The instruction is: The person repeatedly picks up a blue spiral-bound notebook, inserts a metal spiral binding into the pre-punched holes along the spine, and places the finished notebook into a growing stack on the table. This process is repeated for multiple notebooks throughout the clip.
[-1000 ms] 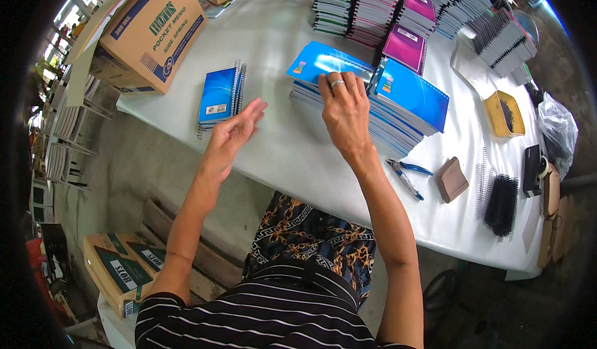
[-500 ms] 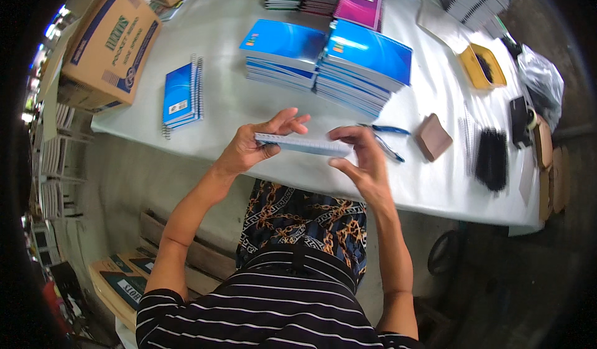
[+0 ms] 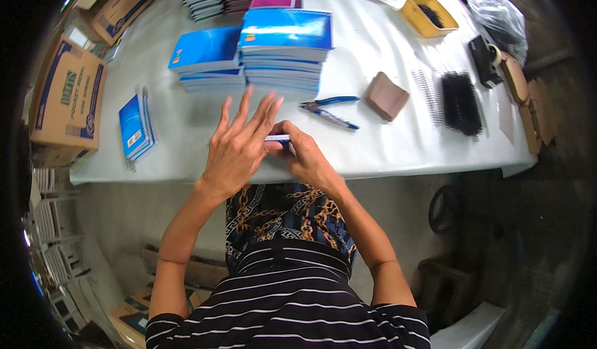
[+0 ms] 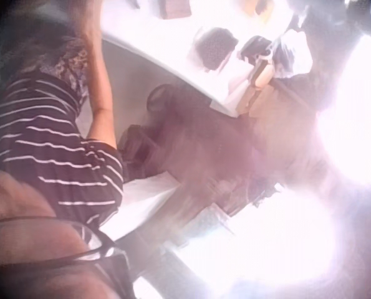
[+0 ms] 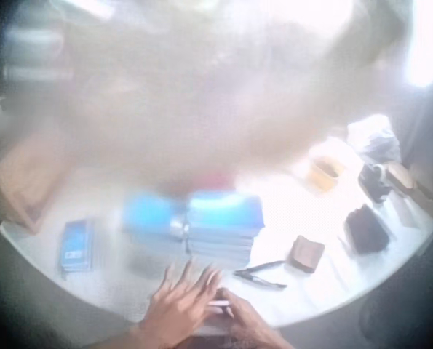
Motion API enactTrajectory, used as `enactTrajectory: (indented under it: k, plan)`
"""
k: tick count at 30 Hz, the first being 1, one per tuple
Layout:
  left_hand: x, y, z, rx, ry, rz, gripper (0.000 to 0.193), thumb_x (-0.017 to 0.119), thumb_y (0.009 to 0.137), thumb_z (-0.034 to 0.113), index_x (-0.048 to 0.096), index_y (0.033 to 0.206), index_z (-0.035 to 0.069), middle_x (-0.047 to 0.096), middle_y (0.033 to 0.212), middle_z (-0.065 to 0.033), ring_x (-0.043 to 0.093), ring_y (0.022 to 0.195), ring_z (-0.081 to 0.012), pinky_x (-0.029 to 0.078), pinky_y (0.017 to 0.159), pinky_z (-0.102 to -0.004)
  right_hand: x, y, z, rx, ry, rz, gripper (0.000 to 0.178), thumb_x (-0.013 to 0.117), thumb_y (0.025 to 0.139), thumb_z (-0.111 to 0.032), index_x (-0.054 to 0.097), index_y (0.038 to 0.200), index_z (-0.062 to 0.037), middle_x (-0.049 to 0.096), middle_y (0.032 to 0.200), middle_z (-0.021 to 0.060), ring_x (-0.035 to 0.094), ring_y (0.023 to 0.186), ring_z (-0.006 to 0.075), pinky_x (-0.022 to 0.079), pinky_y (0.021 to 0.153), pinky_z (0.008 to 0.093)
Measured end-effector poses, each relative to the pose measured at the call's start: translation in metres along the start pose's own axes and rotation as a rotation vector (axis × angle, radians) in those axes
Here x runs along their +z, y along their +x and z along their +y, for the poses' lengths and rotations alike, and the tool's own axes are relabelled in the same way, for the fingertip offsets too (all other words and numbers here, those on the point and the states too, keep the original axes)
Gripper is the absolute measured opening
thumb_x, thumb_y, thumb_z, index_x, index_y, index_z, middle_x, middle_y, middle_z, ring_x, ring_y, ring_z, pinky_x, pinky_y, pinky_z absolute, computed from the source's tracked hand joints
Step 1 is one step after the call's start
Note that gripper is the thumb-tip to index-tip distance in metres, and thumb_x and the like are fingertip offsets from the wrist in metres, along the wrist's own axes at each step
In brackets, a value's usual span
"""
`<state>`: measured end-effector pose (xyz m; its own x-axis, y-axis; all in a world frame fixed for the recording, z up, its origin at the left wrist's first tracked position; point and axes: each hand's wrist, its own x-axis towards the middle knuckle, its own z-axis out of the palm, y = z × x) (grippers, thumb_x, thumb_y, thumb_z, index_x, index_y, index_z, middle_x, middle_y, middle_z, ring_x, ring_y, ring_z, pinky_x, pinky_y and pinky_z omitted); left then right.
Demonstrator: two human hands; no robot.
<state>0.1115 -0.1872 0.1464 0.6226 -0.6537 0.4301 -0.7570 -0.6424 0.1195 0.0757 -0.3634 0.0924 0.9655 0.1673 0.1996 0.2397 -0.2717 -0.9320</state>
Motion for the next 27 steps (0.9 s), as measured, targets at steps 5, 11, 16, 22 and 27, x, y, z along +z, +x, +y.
enactTrajectory:
  k: [5, 11, 16, 22, 27]
  plan:
    - [0.022, -0.003, -0.006, 0.005, -0.085, 0.019, 0.059, 0.067, 0.086, 0.031, 0.051, 0.139, 0.014, 0.066, 0.124, -0.0042, 0.064, 0.111, -0.031, 0.051, 0.093, -0.0449, -0.159, 0.024, 0.025, -0.084, -0.482, 0.373, 0.023, 0.064, 0.085, 0.001, 0.066, 0.107, 0.0, 0.07, 0.094, 0.0088, 0.066, 0.087, 0.0193, 0.051, 0.08, 0.0304]
    - [0.022, 0.001, -0.005, 0.037, -0.078, -0.014, 0.062, 0.068, 0.084, 0.035, 0.05, 0.139, 0.012, 0.066, 0.124, -0.0042, 0.064, 0.111, -0.0311, 0.052, 0.092, -0.0443, -0.27, 0.032, 0.1, 0.39, -1.361, 0.557, 0.021, 0.061, 0.086, -0.018, 0.069, 0.096, -0.0018, 0.065, 0.1, 0.0227, 0.062, 0.097, 0.0388, 0.049, 0.084, 0.047]
    - [0.019, 0.001, -0.005, 0.01, -0.064, -0.029, 0.066, 0.069, 0.083, 0.038, 0.05, 0.14, 0.012, 0.066, 0.124, -0.0049, 0.065, 0.11, -0.0307, 0.052, 0.091, -0.044, -0.275, 0.035, 0.077, 0.372, -1.245, 0.491, 0.022, 0.048, 0.09, -0.006, 0.063, 0.106, -0.0036, 0.066, 0.102, 0.0212, 0.063, 0.098, 0.0388, 0.049, 0.084, 0.0461]
    - [0.023, 0.002, -0.006, -0.009, -0.127, -0.036, 0.065, 0.066, 0.083, 0.038, 0.048, 0.141, 0.014, 0.067, 0.119, -0.0102, 0.064, 0.111, -0.0326, 0.051, 0.094, -0.0448, -0.209, 0.033, 0.015, 0.068, -0.713, 0.249, 0.029, 0.058, 0.082, 0.009, 0.071, 0.105, -0.0027, 0.067, 0.098, 0.0145, 0.066, 0.087, 0.0248, 0.052, 0.081, 0.0339]
    - [0.02, 0.002, -0.008, -0.006, -0.1, -0.042, 0.062, 0.066, 0.084, 0.037, 0.049, 0.14, 0.014, 0.066, 0.122, -0.0082, 0.063, 0.111, -0.0321, 0.05, 0.094, -0.0439, -0.074, 0.017, -0.039, -0.055, -0.224, -0.027, 0.015, 0.072, 0.082, -0.004, 0.073, 0.097, -0.0049, 0.068, 0.092, 0.0056, 0.059, 0.074, 0.0146, 0.046, 0.064, 0.0296]
